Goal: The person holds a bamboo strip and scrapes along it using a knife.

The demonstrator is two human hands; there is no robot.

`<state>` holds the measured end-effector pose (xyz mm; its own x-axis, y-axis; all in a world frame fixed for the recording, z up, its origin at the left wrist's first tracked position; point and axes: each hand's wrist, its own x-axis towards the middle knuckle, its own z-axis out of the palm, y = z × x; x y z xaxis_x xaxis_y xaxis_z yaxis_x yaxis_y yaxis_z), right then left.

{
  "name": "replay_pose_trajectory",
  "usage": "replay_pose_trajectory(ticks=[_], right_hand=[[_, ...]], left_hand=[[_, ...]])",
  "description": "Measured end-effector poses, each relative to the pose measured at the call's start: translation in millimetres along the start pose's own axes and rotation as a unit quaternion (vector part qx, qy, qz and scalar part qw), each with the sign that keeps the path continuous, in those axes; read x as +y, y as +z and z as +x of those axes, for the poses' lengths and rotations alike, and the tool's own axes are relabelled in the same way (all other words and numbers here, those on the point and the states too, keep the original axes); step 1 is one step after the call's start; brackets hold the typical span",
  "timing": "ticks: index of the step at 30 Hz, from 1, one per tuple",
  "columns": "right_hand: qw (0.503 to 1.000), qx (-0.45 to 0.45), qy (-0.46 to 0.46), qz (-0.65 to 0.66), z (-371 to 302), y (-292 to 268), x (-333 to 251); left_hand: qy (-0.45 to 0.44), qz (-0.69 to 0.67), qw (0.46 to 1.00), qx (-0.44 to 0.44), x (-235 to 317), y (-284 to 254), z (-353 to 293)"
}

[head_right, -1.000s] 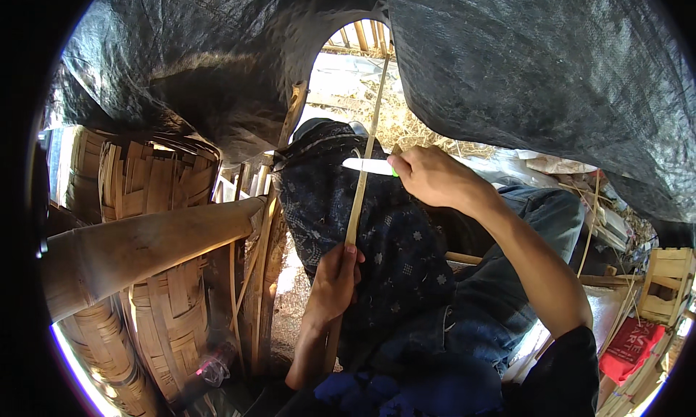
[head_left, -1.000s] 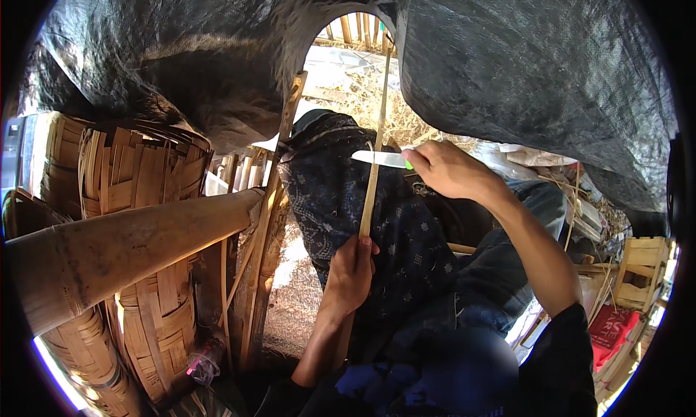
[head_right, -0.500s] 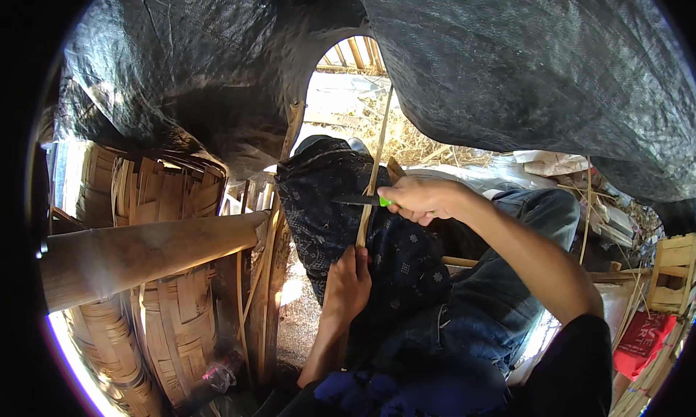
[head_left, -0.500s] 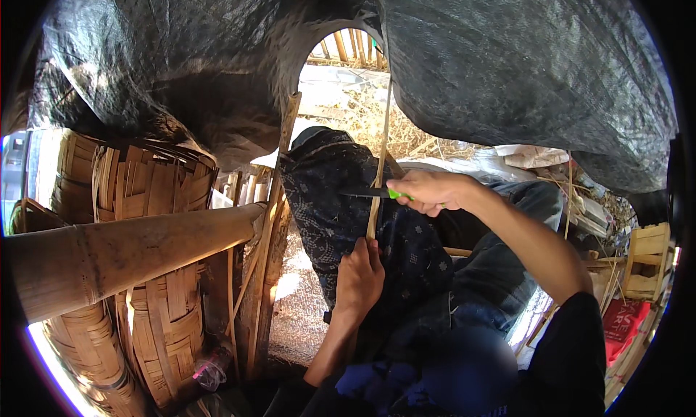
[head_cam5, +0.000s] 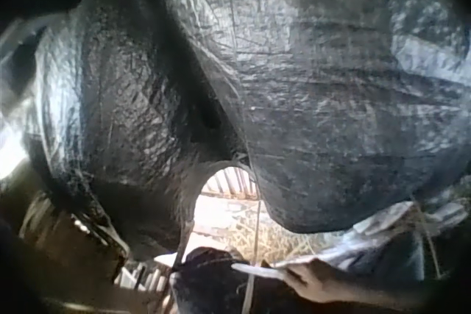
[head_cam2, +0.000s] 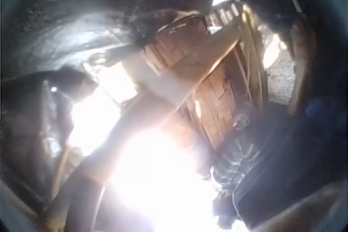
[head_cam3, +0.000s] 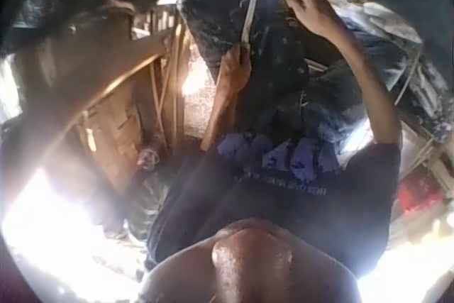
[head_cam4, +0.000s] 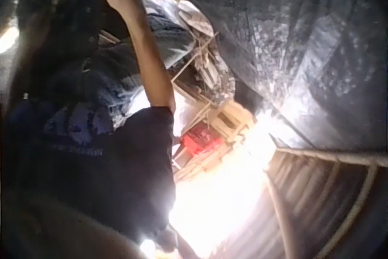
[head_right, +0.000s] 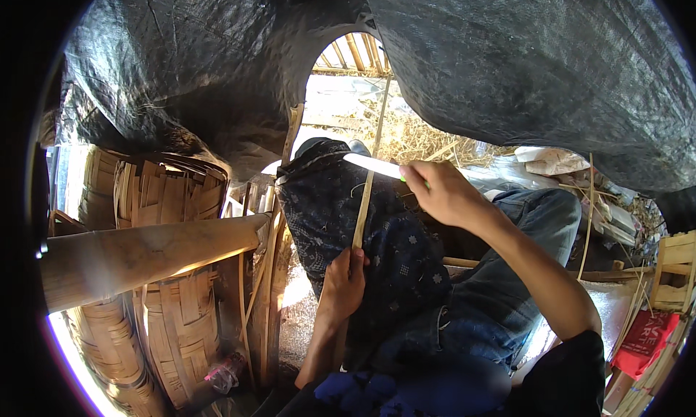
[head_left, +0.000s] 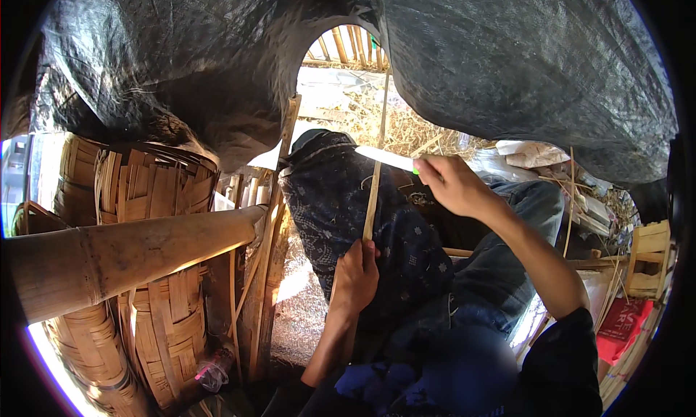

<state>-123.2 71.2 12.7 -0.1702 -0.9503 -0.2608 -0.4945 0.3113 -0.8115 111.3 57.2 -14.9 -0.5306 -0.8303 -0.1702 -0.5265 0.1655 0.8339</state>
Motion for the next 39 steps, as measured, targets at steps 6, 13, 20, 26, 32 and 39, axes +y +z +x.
replay_pose_trajectory(ticks=[6, 13, 20, 26, 32, 39], right_hand=[[0.960, 0.058, -0.163, -0.222, -22.7, 29.2, 8.7], [0.909, 0.032, -0.124, -0.396, -4.6, 34.7, -0.3], [0.887, 0.119, -0.166, -0.415, 41.0, 9.1, 29.2], [0.937, 0.035, -0.176, -0.301, 4.0, 23.9, 2.3], [0.934, 0.110, -0.108, -0.322, 16.4, 9.8, 20.0], [0.961, 0.196, -0.109, -0.160, 14.7, -4.9, 13.7]], left_hand=[[0.005, 0.004, 1.000, -0.009, -1.5, 3.6, 2.2], [0.004, 0.074, 0.997, 0.004, 7.3, 7.7, 0.1], [-0.024, 0.028, 0.999, -0.013, 8.6, 5.9, -0.8], [-0.054, 0.007, 0.998, -0.023, 18.0, -3.1, 4.7], [-0.075, 0.000, 0.997, -0.034, 20.6, -1.9, 8.9], [-0.071, -0.023, 0.997, -0.034, 20.5, -2.8, 13.1]])
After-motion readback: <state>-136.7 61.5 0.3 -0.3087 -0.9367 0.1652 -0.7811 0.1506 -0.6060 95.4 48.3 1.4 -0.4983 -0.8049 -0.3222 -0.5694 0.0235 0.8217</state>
